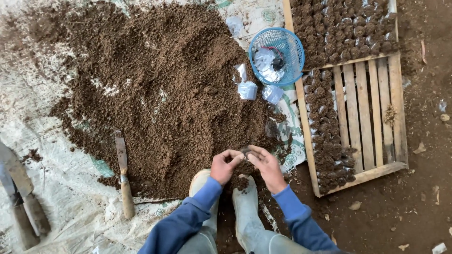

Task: A person is seen sitting on the ground, forming small balls of moist soil by hand and placing each one into a small, clear plastic bag. These bagged soil balls are then neatly arranged in a wooden tray.

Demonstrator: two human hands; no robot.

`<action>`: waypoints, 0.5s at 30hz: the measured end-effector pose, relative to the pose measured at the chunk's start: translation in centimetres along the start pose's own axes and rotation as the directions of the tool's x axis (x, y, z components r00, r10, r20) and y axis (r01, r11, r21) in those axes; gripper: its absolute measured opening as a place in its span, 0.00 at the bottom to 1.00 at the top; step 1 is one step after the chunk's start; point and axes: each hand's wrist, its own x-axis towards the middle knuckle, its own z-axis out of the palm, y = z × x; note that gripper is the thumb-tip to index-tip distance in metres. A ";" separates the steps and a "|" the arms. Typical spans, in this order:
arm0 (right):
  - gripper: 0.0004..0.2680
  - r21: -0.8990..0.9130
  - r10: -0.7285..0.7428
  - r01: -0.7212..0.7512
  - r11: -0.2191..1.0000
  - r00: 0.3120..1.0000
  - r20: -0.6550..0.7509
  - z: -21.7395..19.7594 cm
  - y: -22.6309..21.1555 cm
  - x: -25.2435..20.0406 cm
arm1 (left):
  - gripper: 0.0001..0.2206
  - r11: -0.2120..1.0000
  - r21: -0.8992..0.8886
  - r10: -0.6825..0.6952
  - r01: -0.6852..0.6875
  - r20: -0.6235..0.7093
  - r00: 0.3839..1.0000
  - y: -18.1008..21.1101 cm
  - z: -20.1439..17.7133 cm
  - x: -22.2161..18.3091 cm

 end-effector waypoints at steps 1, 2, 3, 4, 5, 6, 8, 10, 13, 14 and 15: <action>0.17 0.004 0.001 -0.001 1.000 1.000 -0.004 -0.2 0.1 0.2 | 0.07 1.000 0.004 -0.002 0.002 0.004 1.000 0.0 -0.2 -0.2; 0.14 -0.083 -0.007 0.006 0.997 1.000 -0.014 -0.6 0.1 0.4 | 0.07 0.999 0.037 -0.009 0.008 0.028 1.000 0.1 -0.2 -0.3; 0.12 -0.169 -0.015 0.011 0.986 1.000 -0.024 -0.8 0.1 0.7 | 0.07 0.997 0.071 -0.017 0.013 0.052 0.999 0.2 -0.3 -0.4; 0.12 -0.170 -0.015 0.011 0.985 1.000 -0.022 -1.0 0.1 0.8 | 0.07 0.997 0.070 -0.018 0.014 0.050 0.999 0.2 -0.3 -0.4; 0.12 -0.285 -0.042 0.019 0.958 0.996 -0.074 -1.2 0.1 0.8 | 0.06 0.997 0.078 -0.012 0.007 0.054 0.998 0.2 -0.3 -0.5; 0.13 -0.395 -0.075 0.022 0.918 0.990 -0.121 -1.3 0.1 0.8 | 0.06 0.996 0.086 -0.006 0.001 0.058 0.998 0.1 -0.3 -0.6; 0.12 -0.422 -0.087 0.008 0.907 0.982 -0.166 -1.4 1.0 1.0 | 0.06 0.995 0.096 -0.005 0.001 0.044 0.999 0.8 -0.2 -0.8; 0.11 -0.446 -0.099 -0.008 0.895 0.972 -0.215 -1.5 1.9 1.2 | 0.06 0.994 0.108 -0.006 0.002 0.035 0.999 1.1 -0.2 -1.0; 0.12 -0.433 -0.131 0.033 0.901 0.971 -0.199 -1.3 1.3 1.0 | 0.05 0.994 0.110 -0.006 0.004 0.020 1.000 1.2 -0.4 -0.9; 0.11 -0.368 -0.108 0.051 0.929 0.985 -0.135 -1.0 0.1 0.5 | 0.06 0.994 0.105 0.007 -0.010 0.026 1.000 1.2 -0.5 -0.9; 0.11 -0.300 -0.089 0.065 0.952 0.994 -0.068 -0.8 -1.0 0.0 | 0.06 0.995 0.100 0.020 -0.024 0.033 0.999 1.3 -0.6 -0.9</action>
